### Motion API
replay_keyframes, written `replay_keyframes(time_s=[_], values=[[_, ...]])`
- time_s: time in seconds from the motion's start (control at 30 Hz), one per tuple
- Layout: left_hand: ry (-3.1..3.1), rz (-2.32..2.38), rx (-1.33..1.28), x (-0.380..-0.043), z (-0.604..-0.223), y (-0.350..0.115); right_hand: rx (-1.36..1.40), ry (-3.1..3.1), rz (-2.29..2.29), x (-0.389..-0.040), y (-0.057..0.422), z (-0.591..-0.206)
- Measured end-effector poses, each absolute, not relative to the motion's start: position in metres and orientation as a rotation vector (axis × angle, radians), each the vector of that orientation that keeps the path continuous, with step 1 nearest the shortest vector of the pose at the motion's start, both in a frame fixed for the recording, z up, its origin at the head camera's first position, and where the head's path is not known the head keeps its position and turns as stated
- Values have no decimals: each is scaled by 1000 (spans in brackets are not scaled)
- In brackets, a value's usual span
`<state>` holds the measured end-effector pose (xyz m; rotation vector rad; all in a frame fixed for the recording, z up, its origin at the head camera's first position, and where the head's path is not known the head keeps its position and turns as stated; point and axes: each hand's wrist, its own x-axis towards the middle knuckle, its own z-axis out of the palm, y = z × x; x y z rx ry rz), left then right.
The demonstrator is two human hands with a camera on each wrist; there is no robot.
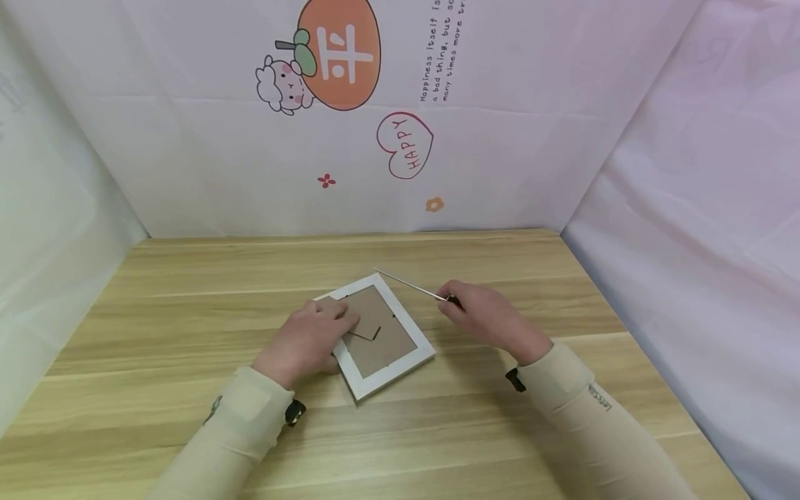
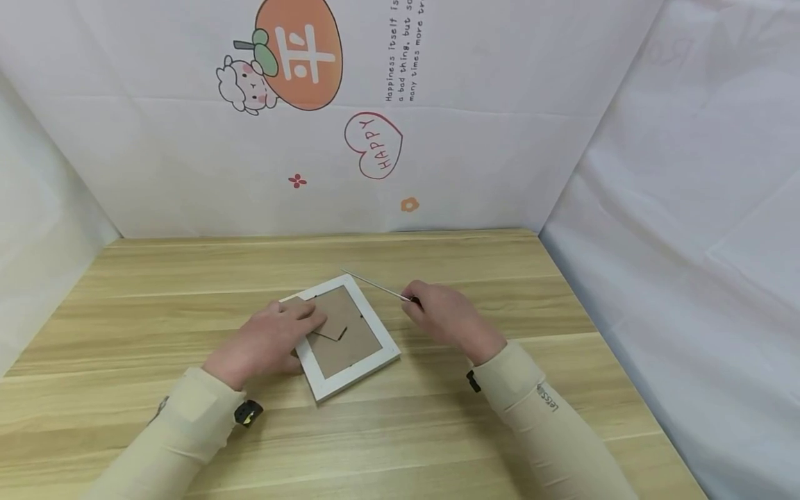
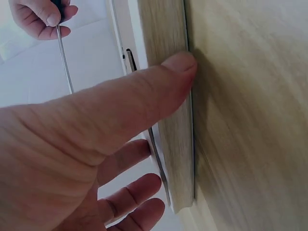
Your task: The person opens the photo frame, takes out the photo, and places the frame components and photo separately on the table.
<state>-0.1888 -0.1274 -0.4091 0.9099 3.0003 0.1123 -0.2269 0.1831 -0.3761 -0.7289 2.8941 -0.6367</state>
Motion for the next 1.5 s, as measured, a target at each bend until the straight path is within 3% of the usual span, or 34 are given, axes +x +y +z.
replay_keyframes(time_s=[1.5], values=[[3129,163,822,-166,-420,-111,-721,2910,-589,-219,184,-386]])
